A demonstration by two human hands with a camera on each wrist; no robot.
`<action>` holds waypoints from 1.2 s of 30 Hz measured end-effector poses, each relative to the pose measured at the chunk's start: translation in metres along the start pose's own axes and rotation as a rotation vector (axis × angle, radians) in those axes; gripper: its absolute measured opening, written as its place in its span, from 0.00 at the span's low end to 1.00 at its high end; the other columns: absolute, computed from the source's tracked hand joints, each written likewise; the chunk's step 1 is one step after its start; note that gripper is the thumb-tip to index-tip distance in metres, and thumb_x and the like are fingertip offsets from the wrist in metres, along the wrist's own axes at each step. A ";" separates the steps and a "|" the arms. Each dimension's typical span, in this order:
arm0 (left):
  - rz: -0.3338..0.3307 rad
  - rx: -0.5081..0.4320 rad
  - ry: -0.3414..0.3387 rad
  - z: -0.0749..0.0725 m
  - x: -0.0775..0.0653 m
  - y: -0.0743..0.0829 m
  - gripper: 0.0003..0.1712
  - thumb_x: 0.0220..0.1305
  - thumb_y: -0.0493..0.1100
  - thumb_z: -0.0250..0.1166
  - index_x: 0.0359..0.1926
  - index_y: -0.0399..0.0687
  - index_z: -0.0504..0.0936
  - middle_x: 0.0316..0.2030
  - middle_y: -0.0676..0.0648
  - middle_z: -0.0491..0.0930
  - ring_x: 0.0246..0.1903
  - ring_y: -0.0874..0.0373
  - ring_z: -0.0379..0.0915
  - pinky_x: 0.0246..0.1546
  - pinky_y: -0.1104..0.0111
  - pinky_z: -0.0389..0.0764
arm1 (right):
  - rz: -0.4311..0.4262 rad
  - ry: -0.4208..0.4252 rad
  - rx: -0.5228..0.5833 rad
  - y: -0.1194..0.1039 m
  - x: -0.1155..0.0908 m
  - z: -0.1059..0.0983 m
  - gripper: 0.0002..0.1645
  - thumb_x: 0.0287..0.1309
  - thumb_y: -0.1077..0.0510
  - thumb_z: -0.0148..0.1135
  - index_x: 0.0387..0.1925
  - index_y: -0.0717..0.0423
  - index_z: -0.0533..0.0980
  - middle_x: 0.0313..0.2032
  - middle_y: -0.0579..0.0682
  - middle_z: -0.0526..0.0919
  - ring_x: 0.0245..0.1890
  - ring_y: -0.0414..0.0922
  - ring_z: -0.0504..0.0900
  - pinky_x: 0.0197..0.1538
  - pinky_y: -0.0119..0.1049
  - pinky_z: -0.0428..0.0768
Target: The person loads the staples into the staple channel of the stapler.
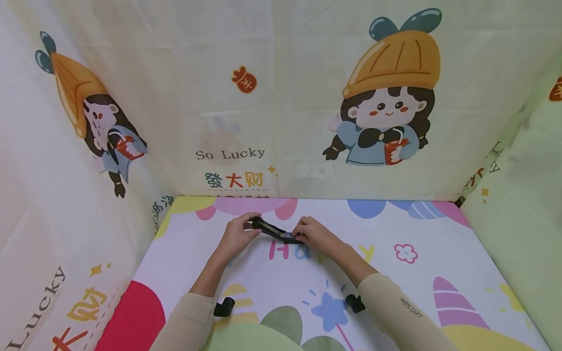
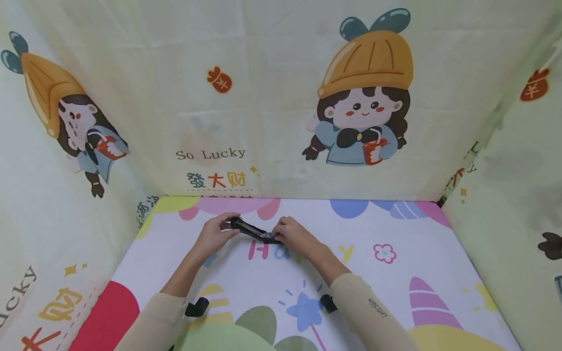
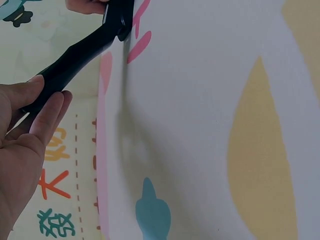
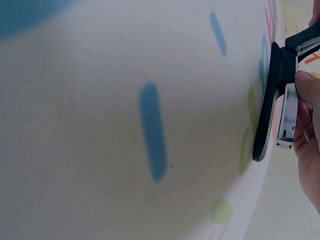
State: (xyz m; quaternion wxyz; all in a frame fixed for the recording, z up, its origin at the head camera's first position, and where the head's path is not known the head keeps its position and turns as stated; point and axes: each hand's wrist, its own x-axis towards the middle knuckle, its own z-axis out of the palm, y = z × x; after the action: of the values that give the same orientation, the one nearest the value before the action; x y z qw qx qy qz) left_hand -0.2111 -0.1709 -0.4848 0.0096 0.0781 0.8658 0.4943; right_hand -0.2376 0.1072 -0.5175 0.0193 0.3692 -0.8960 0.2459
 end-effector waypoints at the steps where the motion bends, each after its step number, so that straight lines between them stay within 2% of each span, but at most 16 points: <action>1: -0.002 0.000 -0.001 0.000 0.000 0.000 0.28 0.62 0.31 0.73 0.64 0.42 0.80 0.59 0.41 0.83 0.55 0.43 0.83 0.52 0.58 0.87 | -0.001 0.003 0.001 0.000 0.000 0.000 0.09 0.61 0.63 0.73 0.43 0.55 0.88 0.41 0.51 0.83 0.44 0.46 0.79 0.50 0.36 0.84; 16: -0.004 0.005 0.002 0.000 0.000 0.000 0.27 0.62 0.31 0.73 0.63 0.46 0.82 0.58 0.42 0.84 0.54 0.45 0.84 0.52 0.58 0.87 | -0.082 0.037 -0.035 0.003 -0.006 0.001 0.15 0.58 0.65 0.74 0.47 0.54 0.89 0.40 0.52 0.81 0.41 0.46 0.76 0.43 0.32 0.79; 26: -0.006 0.016 0.003 0.000 -0.001 0.000 0.28 0.62 0.32 0.73 0.63 0.46 0.81 0.58 0.42 0.83 0.54 0.45 0.84 0.52 0.59 0.87 | 0.003 0.034 -0.023 0.005 -0.018 -0.003 0.14 0.60 0.64 0.73 0.48 0.50 0.89 0.41 0.50 0.80 0.42 0.44 0.74 0.45 0.34 0.79; 32: -0.004 0.013 0.003 -0.001 -0.001 0.001 0.27 0.63 0.31 0.72 0.63 0.46 0.81 0.59 0.42 0.83 0.53 0.45 0.84 0.52 0.58 0.87 | -0.022 0.095 -0.039 0.013 -0.026 -0.003 0.13 0.58 0.64 0.75 0.44 0.50 0.89 0.39 0.49 0.80 0.41 0.44 0.75 0.44 0.35 0.79; 36: -0.005 0.017 -0.003 -0.001 -0.001 0.002 0.28 0.63 0.32 0.72 0.64 0.44 0.81 0.59 0.42 0.83 0.54 0.44 0.84 0.52 0.58 0.87 | -0.005 0.102 -0.031 0.018 -0.031 -0.006 0.13 0.58 0.64 0.75 0.44 0.50 0.89 0.40 0.47 0.79 0.41 0.43 0.75 0.45 0.35 0.79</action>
State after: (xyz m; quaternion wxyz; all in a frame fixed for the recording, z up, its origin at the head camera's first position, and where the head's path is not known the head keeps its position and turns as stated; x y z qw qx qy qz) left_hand -0.2101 -0.1706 -0.4829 0.0114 0.0765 0.8701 0.4867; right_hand -0.2274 0.1411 -0.5267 0.0712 0.3580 -0.8966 0.2507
